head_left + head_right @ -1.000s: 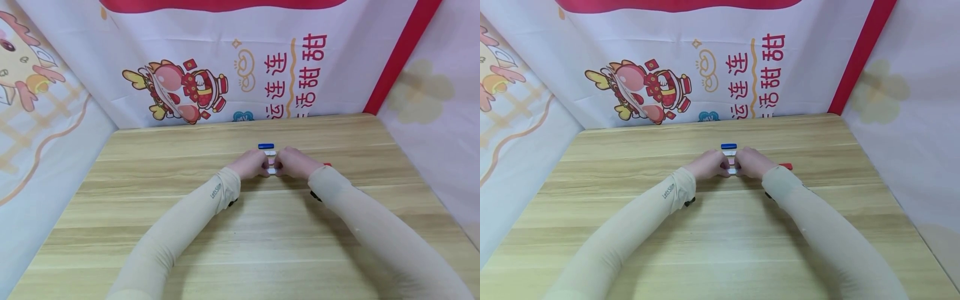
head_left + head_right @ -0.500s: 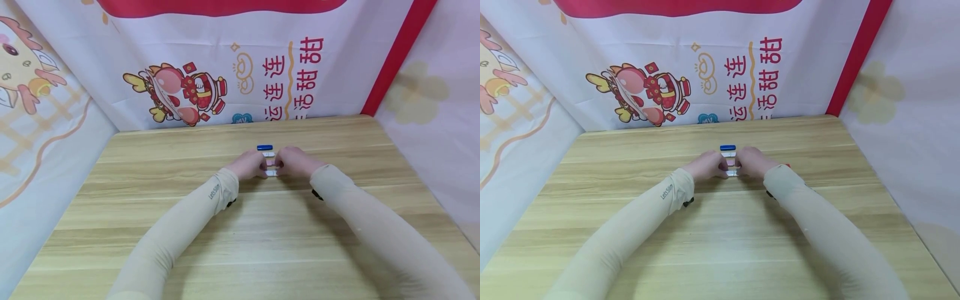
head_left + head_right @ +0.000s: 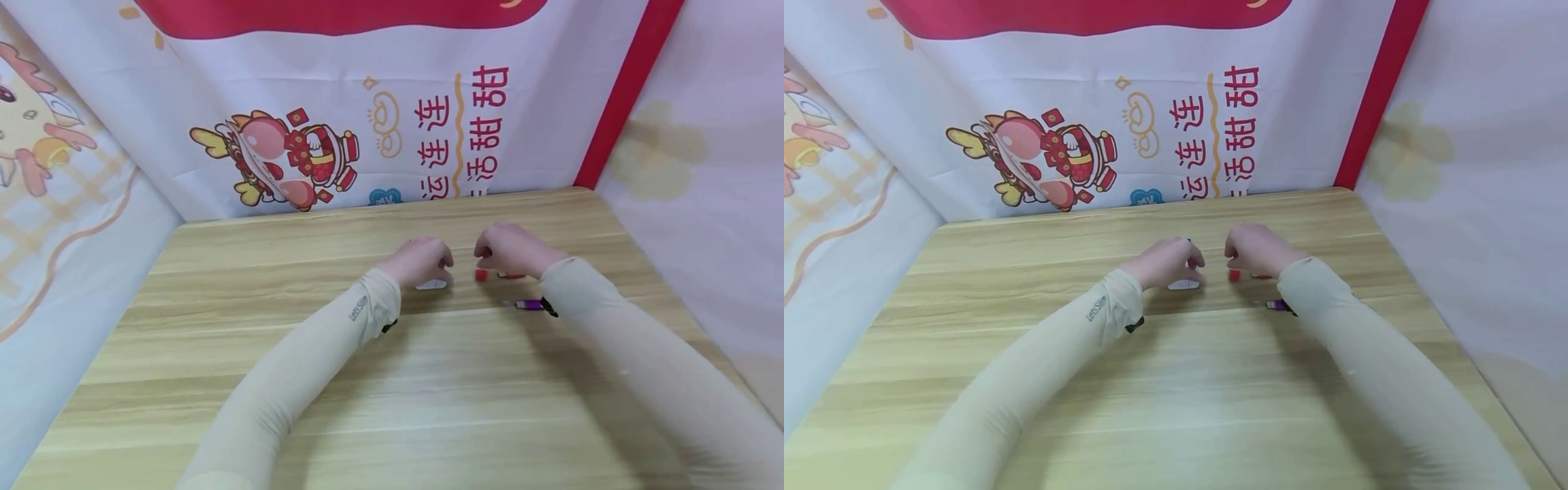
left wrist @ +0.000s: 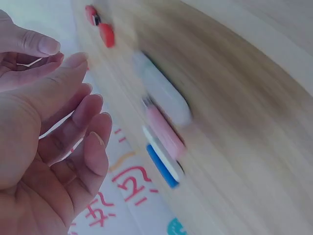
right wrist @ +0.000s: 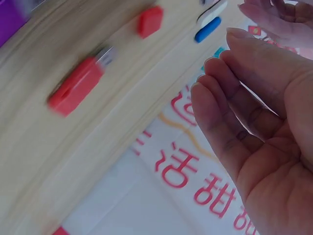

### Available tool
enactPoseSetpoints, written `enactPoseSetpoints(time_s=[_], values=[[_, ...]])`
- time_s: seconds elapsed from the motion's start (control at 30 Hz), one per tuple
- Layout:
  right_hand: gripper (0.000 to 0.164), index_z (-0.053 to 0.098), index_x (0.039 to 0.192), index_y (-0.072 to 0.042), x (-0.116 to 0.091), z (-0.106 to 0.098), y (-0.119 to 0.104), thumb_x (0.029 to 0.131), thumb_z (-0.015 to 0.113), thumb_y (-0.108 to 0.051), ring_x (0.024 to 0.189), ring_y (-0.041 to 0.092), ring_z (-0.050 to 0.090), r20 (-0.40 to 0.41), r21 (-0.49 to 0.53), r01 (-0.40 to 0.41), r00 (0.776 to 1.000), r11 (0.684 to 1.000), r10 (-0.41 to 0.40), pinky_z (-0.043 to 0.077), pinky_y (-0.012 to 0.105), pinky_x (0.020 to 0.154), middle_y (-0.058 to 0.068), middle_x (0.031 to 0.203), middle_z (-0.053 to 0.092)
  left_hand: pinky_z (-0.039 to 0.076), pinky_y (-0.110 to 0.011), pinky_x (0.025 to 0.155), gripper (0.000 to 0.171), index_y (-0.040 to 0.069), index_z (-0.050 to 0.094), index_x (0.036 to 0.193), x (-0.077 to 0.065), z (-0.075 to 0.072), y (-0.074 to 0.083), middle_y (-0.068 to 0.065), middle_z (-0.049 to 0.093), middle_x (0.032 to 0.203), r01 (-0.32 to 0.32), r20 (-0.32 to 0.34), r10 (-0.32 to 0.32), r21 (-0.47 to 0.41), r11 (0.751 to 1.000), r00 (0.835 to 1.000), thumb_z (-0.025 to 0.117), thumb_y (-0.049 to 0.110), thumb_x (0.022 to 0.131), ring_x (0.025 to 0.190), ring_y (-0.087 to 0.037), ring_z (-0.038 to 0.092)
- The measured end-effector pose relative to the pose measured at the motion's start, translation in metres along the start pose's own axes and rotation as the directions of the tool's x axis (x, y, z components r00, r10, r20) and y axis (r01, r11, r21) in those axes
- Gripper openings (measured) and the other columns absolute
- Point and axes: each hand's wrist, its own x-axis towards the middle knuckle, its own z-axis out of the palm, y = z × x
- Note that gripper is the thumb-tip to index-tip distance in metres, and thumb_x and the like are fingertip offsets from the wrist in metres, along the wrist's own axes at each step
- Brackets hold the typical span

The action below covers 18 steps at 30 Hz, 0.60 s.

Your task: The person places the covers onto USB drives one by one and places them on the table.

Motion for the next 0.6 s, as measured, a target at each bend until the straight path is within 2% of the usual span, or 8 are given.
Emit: enactPoseSetpoints(time_s=[0.13, 0.33, 0.5, 0.6], values=[[0.020, 0.075, 0.106, -0.001, -0.008, -0.003, 0.016, 0.087, 0.076, -0.007, 0.090, 0.024, 0.065, 0.003, 0.012, -0.032, 0.999, 0.999, 0.032, 0.054, 0.045, 0.085, 0.009, 0.098, 0.071, 0.049, -0.027, 0.084, 0.031, 0.006, 0.073, 0.114, 0.013, 0.005, 0.010, -0.004, 0.070, 0.102, -0.029, 0.002, 0.029, -0.015, 0.999, 1.000, 0.077, 0.023, 0.088, 0.088, -0.012, 0.060], [0.021, 0.075, 0.105, 0.000, -0.017, 0.001, 0.037, 0.086, 0.077, -0.007, 0.091, 0.025, 0.064, 0.004, -0.009, -0.047, 0.999, 0.999, 0.047, 0.052, 0.047, 0.087, 0.010, 0.097, 0.071, 0.048, -0.028, 0.084, 0.029, 0.009, 0.072, 0.115, 0.034, 0.016, 0.021, -0.001, 0.068, 0.100, -0.037, 0.006, 0.037, -0.013, 0.999, 0.999, 0.076, 0.023, 0.090, 0.089, -0.012, 0.058], [0.018, 0.076, 0.103, -0.003, -0.023, 0.009, 0.056, 0.086, 0.077, -0.008, 0.094, 0.027, 0.065, -0.002, -0.009, -0.033, 0.999, 0.999, 0.033, 0.051, 0.048, 0.088, 0.009, 0.097, 0.071, 0.048, -0.029, 0.087, 0.029, 0.011, 0.072, 0.114, 0.052, 0.030, 0.024, 0.000, 0.068, 0.102, -0.065, -0.006, 0.065, 0.040, 0.997, 0.998, 0.076, 0.025, 0.090, 0.093, -0.013, 0.059], [0.020, 0.075, 0.105, -0.004, -0.026, 0.013, 0.067, 0.086, 0.077, -0.009, 0.099, 0.030, 0.062, -0.012, -0.006, -0.049, 0.999, 0.999, 0.049, 0.050, 0.050, 0.092, 0.010, 0.101, 0.071, 0.048, -0.029, 0.089, 0.029, 0.010, 0.072, 0.115, 0.059, 0.033, 0.029, -0.001, 0.069, 0.103, -0.079, 0.004, 0.079, 0.059, 0.995, 0.997, 0.076, 0.025, 0.090, 0.095, -0.014, 0.060]])
